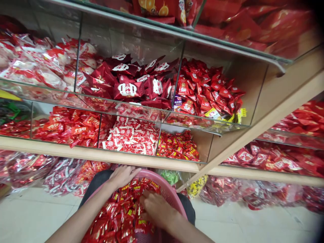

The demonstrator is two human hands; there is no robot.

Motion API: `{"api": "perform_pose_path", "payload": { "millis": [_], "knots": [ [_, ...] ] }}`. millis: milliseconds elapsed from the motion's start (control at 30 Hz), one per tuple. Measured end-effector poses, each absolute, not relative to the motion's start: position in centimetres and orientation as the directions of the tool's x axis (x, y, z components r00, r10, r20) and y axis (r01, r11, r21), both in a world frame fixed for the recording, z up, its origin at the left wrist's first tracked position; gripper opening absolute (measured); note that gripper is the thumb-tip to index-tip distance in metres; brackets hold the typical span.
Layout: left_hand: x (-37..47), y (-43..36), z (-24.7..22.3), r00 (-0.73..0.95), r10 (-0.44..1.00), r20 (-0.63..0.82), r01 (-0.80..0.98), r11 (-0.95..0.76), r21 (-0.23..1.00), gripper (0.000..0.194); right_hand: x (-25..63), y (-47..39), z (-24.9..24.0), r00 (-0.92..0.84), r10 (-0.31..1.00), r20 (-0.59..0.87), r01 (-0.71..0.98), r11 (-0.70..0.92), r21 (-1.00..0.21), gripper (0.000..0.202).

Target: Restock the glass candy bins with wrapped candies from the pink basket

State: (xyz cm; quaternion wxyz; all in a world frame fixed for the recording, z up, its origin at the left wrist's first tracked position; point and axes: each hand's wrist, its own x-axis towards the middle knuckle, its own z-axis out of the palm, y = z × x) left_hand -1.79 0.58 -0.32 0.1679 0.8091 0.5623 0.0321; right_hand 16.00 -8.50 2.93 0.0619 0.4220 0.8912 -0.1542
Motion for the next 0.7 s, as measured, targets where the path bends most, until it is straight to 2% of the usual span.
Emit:
{"api": "perform_pose_path", "payload": {
  "millis": [167, 300, 700],
  "knots": [
    [-1.8, 0.6, -0.1, 0.349, 0.924, -0.159, 0.908, -0.291, 0.301, 0.058, 12.8, -8.9, 1.5, -0.689, 0.686, -0.234, 0.722, 0.680, -0.128, 0.021],
    [-1.8, 0.5, 0.1, 0.362, 0.919, -0.155, 0.899, -0.300, 0.320, 0.059, 11.6, -9.1, -0.1, -0.661, 0.727, -0.186, 0.748, 0.658, -0.087, 0.019],
    [-1.7, 0.5, 0.1, 0.348, 0.924, -0.161, 0.906, -0.287, 0.311, 0.061, 12.1, -9.1, -0.4, -0.542, 0.830, -0.129, 0.840, 0.535, -0.086, 0.020]
  ]
}}
